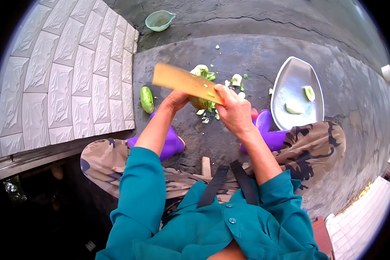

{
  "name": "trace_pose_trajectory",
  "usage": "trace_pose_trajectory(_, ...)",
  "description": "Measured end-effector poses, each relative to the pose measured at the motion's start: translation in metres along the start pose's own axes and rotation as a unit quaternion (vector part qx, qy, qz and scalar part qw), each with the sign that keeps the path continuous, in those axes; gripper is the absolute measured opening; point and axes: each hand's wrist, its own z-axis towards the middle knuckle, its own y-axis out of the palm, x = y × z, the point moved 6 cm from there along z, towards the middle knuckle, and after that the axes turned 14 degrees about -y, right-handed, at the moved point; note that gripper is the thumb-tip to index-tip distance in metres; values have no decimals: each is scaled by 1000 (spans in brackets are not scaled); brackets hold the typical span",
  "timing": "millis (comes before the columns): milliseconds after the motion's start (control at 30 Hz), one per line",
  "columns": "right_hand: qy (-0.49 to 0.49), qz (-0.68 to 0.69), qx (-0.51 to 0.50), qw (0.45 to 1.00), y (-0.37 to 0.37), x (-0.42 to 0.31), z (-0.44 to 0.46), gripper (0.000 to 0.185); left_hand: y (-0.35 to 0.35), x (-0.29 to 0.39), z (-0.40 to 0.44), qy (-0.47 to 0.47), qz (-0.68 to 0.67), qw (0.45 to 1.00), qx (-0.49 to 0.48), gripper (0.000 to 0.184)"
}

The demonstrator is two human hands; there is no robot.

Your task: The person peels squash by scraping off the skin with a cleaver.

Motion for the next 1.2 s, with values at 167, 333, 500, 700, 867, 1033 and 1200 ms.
trace_pose_trajectory(167, -18, -33, -20, 999, -5, -7, -1, 40, 18, 17, -28, 115, 35, 990, 68, 46)
trace_pose_trajectory(333, -31, -28, -30, 999, -6, -16, -1, 38, 36, 17, -45, 148, 64, 983, 93, 48)
trace_pose_trajectory(500, -40, 1, -11, 999, 18, -9, -12, 31, 30, -3, -67, 122, 36, 975, 182, 60)
trace_pose_trajectory(700, 21, 18, -63, 998, 45, 11, -36, 21, 29, -35, -69, 72, 66, 964, 246, 69)
trace_pose_trajectory(867, 132, 69, -175, 973, 68, 32, -63, 20, 21, -74, -54, -20, 67, 970, 232, 71)
trace_pose_trajectory(1033, 273, 58, -299, 913, 95, 75, -115, 20, 26, -109, -65, -57, 35, 955, 290, 88)
trace_pose_trajectory(1200, 320, 145, -249, 903, 103, 93, -125, 24, 51, -66, -67, -3, -29, 984, 173, 94)
